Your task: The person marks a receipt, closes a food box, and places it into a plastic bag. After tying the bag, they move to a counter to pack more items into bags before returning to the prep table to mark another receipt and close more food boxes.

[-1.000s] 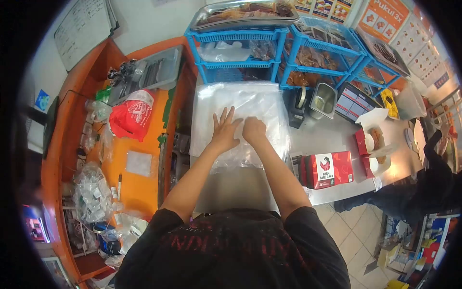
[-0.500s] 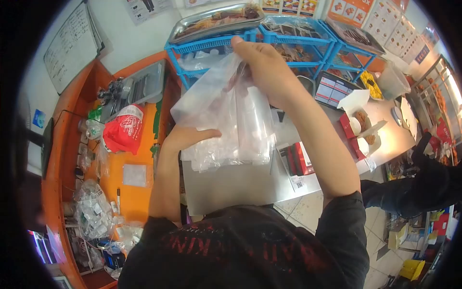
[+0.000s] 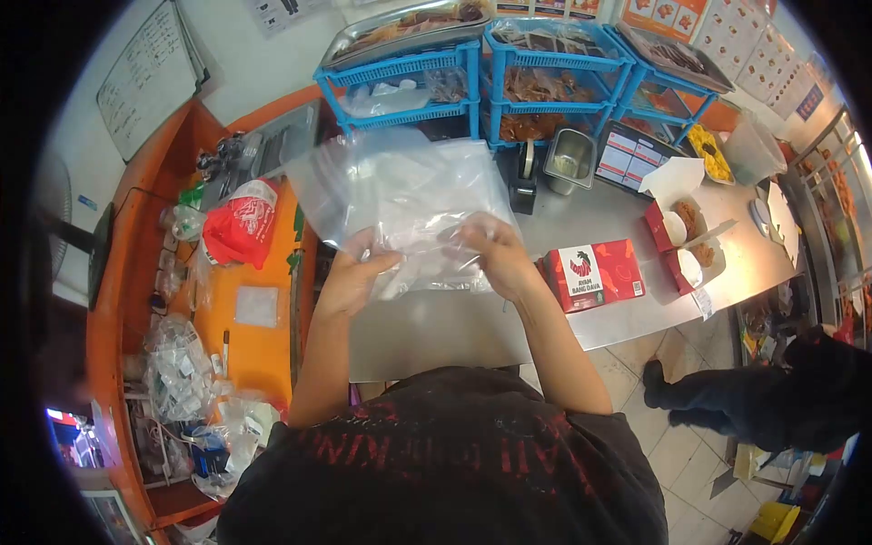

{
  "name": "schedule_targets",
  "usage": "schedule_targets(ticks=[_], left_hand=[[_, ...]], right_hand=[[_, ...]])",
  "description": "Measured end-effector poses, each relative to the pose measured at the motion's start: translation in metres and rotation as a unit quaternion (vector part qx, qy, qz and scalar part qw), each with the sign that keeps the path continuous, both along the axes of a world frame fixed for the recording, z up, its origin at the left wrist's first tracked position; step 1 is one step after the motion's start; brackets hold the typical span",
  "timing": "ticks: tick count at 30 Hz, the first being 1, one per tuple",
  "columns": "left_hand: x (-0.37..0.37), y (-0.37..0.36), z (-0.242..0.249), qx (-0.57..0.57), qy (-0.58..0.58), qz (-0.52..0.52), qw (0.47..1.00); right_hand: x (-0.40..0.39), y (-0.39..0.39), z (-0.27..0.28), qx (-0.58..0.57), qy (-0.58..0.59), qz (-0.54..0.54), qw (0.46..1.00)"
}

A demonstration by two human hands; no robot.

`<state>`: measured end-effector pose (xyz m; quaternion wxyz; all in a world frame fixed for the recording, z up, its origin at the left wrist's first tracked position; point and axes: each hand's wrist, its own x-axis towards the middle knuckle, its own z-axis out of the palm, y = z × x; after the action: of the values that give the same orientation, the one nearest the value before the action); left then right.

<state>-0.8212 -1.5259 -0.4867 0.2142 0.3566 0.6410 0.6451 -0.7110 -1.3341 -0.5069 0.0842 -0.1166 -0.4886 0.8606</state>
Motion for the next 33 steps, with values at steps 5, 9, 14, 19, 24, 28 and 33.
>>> schedule_targets(ticks=[5, 9, 14, 19, 24, 28, 33], left_hand=[[0.020, 0.015, -0.018, 0.016, -0.280, 0.098, 0.955], [0.042, 0.037, -0.073, 0.052, -0.312, 0.118, 0.941], [0.058, 0.050, -0.089, 0.087, -0.290, 0.077, 0.950], [0.051, 0.051, -0.045, 0.068, -0.523, 0.127, 0.840], [0.049, 0.052, -0.045, 0.164, -0.573, 0.117, 0.794], [0.022, 0.032, -0.037, 0.416, -0.461, -0.236, 0.748], [0.032, 0.021, -0.009, 0.225, -0.401, 0.037, 0.887]], right_hand=[[-0.010, -0.026, -0.031, 0.407, 0.010, -0.197, 0.892], [-0.008, -0.064, -0.028, 0.495, 0.024, -0.209, 0.843], [-0.008, -0.088, -0.029, 0.523, 0.345, -0.216, 0.749], [-0.025, -0.053, -0.041, 0.541, -0.082, -0.133, 0.826], [-0.028, -0.027, -0.029, 0.408, -0.128, -0.144, 0.893], [-0.001, -0.018, -0.112, 0.550, -0.136, 0.208, 0.797], [0.010, -0.032, -0.090, 0.051, 0.088, 0.237, 0.966]])
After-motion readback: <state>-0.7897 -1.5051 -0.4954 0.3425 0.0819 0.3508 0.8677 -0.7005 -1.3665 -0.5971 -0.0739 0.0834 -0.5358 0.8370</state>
